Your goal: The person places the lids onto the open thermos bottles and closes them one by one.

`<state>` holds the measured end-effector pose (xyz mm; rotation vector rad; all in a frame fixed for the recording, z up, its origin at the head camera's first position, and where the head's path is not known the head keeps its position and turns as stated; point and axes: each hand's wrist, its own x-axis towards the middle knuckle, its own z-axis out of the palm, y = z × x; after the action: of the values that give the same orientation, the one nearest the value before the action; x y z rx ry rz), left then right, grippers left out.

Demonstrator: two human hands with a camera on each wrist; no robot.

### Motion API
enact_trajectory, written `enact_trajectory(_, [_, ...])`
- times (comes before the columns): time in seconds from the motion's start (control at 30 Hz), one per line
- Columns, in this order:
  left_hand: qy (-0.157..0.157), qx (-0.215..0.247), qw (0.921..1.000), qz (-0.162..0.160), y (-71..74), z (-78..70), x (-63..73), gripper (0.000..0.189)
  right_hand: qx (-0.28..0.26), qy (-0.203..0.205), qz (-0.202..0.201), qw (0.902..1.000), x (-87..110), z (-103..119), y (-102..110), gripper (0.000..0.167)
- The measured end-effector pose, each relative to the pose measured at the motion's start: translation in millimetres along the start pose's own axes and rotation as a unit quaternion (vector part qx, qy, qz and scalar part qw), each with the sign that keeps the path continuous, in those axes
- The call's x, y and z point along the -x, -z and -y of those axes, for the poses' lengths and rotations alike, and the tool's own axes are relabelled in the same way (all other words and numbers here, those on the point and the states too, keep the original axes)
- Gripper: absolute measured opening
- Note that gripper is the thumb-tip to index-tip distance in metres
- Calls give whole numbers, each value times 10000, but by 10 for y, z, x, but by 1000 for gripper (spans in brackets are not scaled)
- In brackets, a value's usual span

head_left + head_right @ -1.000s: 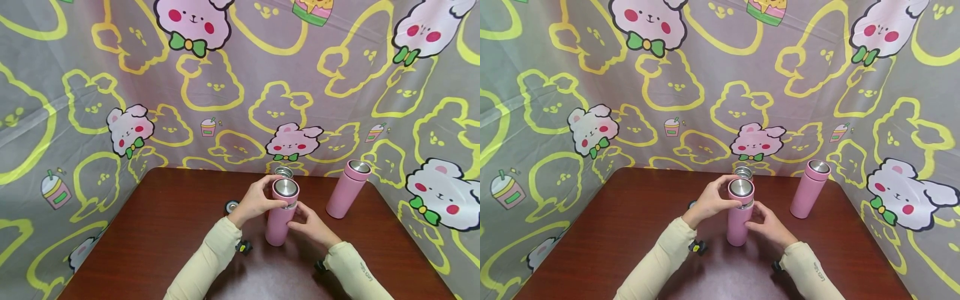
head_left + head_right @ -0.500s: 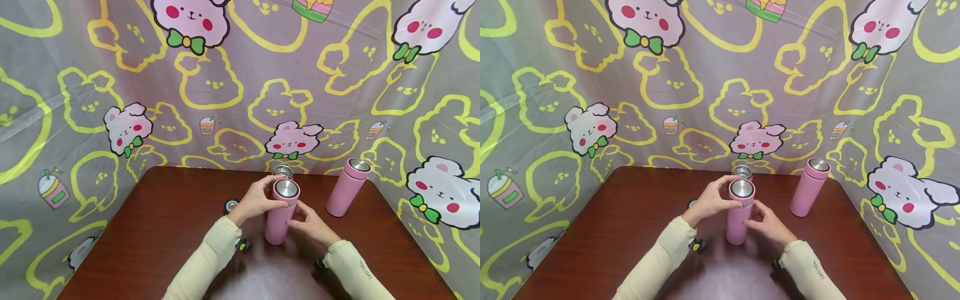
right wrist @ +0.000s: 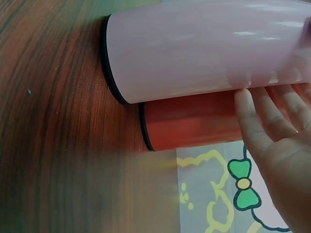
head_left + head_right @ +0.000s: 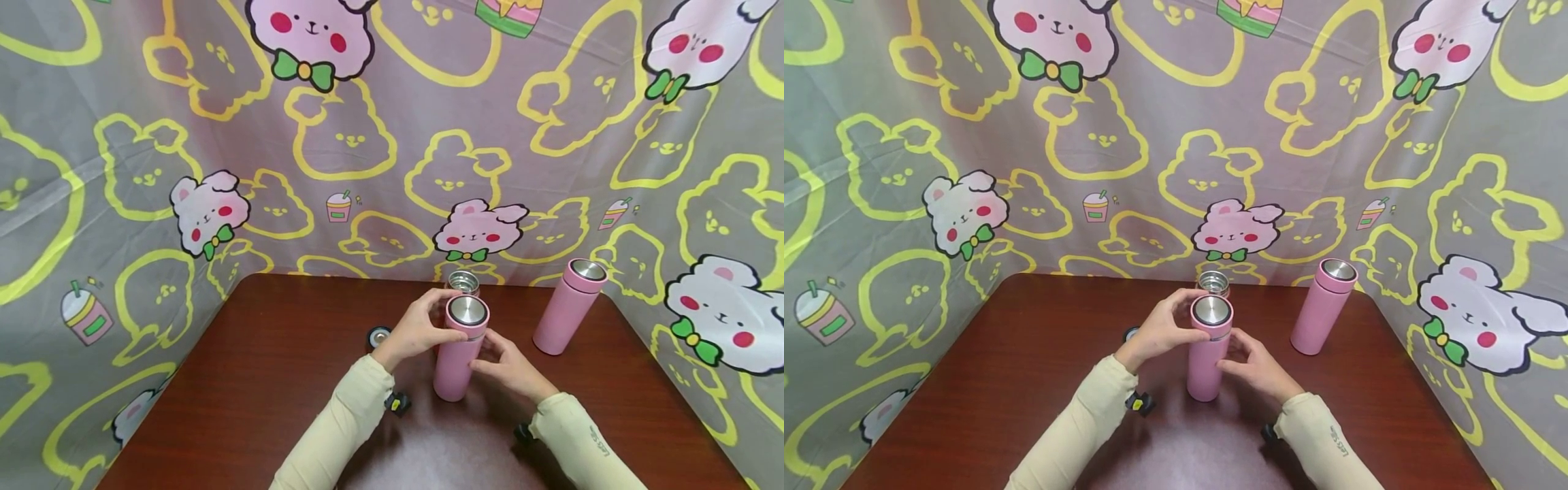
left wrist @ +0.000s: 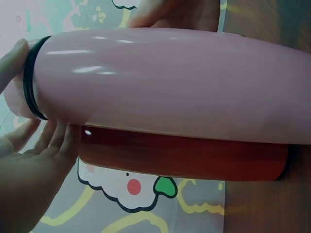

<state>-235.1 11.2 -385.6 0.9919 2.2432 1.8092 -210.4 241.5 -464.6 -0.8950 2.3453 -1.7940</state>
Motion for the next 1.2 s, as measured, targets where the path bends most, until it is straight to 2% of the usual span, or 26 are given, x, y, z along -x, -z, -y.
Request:
enact_trajectory(0.1, [-31, 143, 9997, 197, 18, 40, -14, 65, -16, 7, 14, 10000, 5, 1, 4, 57])
enact_trajectory(0.2, [-145, 530, 9966, 613, 50, 87, -59, 62, -24, 50, -33, 10000, 8, -11, 4, 59])
enact_trajectory(0.37, [-365, 1258, 9806, 1457, 82, 179, -146, 58, -82, 117, -86, 9999, 15, -34, -4, 63])
enact_trajectory(0.43, [-447, 1473, 9738, 1675, 80, 206, -163, 59, -112, 97, -54, 9999, 17, -31, -8, 63])
enact_trajectory(0.5, [-488, 1626, 9697, 1757, 75, 219, -164, 60, -117, 31, -44, 9999, 17, -27, -8, 63])
enact_trajectory(0.57, [-476, 1657, 9696, 1734, 70, 211, -147, 62, -71, -56, -56, 9999, 16, -18, -9, 62])
enact_trajectory(0.67, [-396, 1535, 9758, 1509, 54, 173, -105, 62, 43, -142, -56, 9999, 15, 3, -8, 62])
enact_trajectory(0.87, [-275, 989, 9936, 473, -70, 54, -30, 72, 191, -36, -68, 9998, 2, 179, -29, 60])
enact_trajectory(0.93, [-227, 824, 9963, 129, -120, 38, -17, 71, 195, -34, -83, 9998, 5, 239, -42, 59])
enact_trajectory(1.0, [-206, 765, 9968, -73, -156, 38, -11, 68, 184, -27, -69, 9998, 10, 227, -40, 60])
enact_trajectory(1.1, [-145, 756, 9970, -100, -154, -32, 16, 64, 168, -14, -87, 9998, 10, 158, -31, 61])
enact_trajectory(1.2, [-115, 870, 9961, 132, -121, -13, 10, 64, 278, -20, -97, 9996, 4, 188, -33, 60])
